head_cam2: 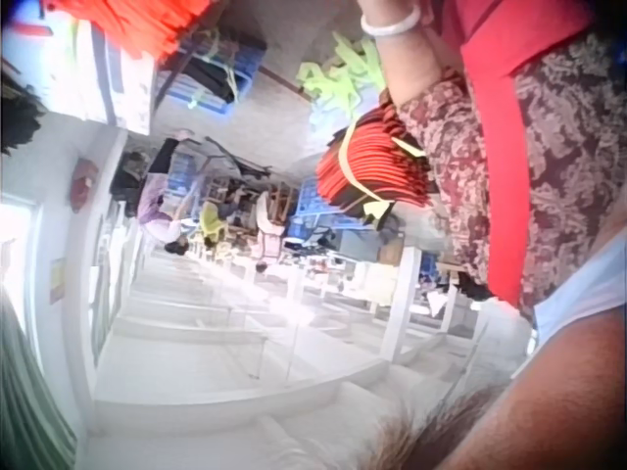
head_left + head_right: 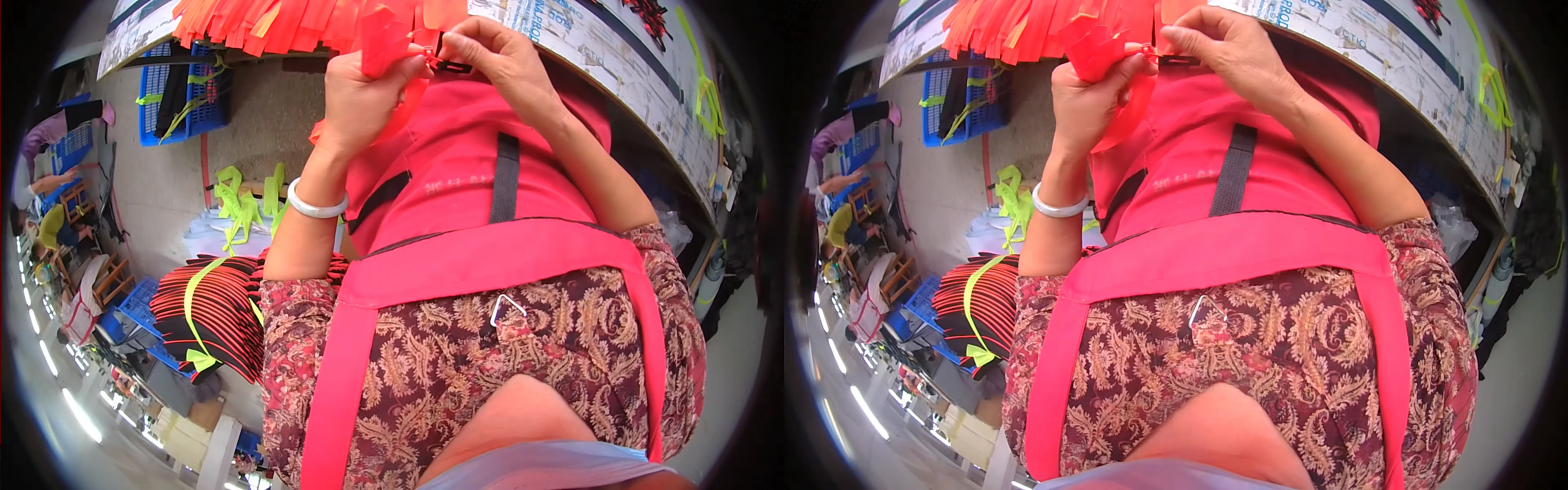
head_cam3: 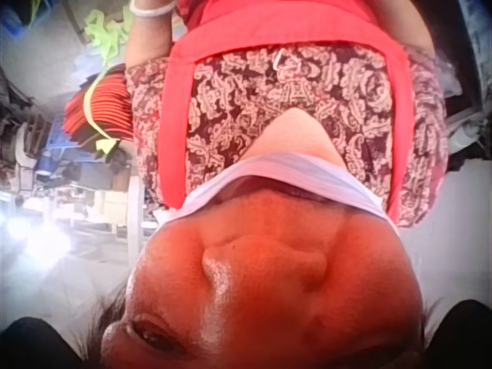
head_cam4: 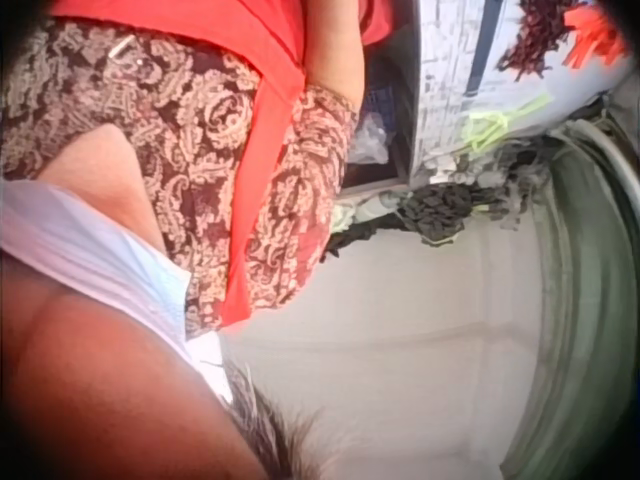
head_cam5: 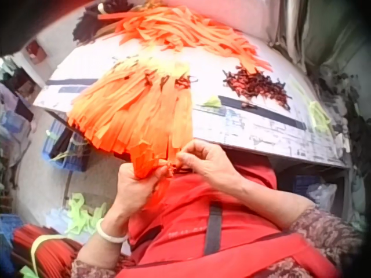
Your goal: Attaching plastic buckles to orange fabric straps at a workbench.
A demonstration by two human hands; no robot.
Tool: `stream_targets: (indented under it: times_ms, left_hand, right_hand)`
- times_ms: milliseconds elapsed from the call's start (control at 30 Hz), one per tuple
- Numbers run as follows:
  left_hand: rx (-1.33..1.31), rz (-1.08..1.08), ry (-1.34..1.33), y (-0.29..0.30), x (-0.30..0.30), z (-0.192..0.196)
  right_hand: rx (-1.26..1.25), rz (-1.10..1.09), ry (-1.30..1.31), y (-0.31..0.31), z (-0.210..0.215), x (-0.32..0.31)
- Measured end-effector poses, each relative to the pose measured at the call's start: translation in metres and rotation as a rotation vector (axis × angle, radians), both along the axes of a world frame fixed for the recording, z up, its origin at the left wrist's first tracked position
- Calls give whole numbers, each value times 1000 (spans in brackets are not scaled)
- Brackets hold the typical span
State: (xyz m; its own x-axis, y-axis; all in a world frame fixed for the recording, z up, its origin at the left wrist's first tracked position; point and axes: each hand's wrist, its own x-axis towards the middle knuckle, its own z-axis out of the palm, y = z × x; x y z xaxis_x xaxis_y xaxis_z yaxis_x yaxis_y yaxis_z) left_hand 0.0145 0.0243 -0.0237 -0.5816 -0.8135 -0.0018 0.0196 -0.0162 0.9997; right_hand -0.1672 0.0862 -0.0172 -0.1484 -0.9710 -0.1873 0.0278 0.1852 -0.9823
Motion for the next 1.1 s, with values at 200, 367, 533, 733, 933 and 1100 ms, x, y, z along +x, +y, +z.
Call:
stream_targets:
  times_ms: [200, 367, 533, 733, 933, 1100]
  left_hand:
    - [136, 23, 129, -4, 0, 7]
    - [283, -34, 140, -13, 10, 18]
    - [440, -74, 121, -14, 13, 17]
    - [430, -94, 119, -14, 13, 14]
    - [365, -130, 80, -14, 14, 16]
    - [382, -173, 83, -16, 16, 18]
  right_hand:
    - [217, 173, -284, 3, -2, -6]
    - [14, 30, -254, -2, 23, -5]
    - [35, 202, -80, 5, 36, 5]
    - [82, 189, -18, 5, 39, 5]
    - [107, 225, -34, 6, 39, 3]
    - [166, 262, -35, 4, 44, -1]
